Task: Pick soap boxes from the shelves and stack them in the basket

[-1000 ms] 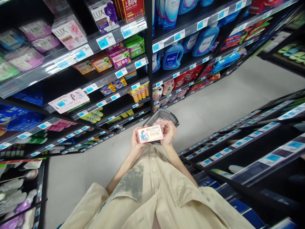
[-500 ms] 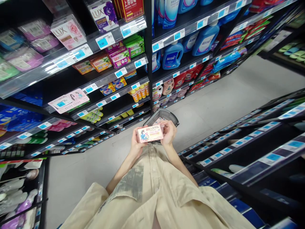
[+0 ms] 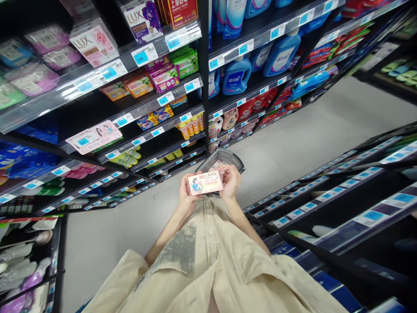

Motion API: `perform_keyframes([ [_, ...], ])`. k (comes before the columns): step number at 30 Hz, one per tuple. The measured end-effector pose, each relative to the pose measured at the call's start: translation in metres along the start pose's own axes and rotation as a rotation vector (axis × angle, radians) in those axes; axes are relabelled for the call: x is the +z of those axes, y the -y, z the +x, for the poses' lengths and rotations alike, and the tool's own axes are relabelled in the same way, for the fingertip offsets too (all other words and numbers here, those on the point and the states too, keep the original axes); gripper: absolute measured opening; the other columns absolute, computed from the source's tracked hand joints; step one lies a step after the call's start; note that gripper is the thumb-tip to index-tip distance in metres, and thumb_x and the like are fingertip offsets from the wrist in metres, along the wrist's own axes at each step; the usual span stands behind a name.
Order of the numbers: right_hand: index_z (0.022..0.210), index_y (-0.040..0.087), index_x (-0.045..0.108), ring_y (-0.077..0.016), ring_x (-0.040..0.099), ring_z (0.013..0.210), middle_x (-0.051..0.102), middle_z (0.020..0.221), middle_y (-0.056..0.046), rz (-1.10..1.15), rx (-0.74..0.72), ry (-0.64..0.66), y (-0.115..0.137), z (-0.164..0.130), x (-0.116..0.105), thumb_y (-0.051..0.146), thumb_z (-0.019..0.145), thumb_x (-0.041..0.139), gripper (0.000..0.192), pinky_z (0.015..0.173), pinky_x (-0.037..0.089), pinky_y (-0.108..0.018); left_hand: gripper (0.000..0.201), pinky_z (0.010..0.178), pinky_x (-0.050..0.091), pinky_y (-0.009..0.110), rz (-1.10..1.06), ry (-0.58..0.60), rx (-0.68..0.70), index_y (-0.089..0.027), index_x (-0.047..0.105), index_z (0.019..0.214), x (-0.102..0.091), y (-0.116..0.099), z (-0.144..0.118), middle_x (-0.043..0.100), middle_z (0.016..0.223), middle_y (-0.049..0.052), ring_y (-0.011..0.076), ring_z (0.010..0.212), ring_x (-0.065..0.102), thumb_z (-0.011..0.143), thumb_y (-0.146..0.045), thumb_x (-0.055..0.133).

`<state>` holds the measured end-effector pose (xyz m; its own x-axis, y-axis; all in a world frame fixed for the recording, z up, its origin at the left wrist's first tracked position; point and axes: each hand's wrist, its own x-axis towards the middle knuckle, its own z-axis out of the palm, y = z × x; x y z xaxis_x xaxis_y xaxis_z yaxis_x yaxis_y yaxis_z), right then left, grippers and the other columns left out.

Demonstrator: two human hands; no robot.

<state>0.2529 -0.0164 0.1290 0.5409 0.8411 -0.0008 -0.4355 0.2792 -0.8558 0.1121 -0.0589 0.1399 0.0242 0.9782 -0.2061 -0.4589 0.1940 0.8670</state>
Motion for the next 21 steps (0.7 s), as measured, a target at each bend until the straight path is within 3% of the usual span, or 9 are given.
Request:
perform_keyframes([
  [21,0.065,0.024,0.064,-0.0177,0.064,0.065,0.068,0.072,-0.002,0.004,0.014,0.059,-0.0031,0.0,-0.0006,0.051,0.096,0.057,0.042,0.062,0.05,-0.031,0.075,0.078,0.053,0.025,0.001,-0.002,-0.011,-0.027,0.056,0.116,-0.0065,0.0033,0.0,0.068,0.141,0.008,0.0292,0.128,0.063,0.048,-0.003,0.075],
])
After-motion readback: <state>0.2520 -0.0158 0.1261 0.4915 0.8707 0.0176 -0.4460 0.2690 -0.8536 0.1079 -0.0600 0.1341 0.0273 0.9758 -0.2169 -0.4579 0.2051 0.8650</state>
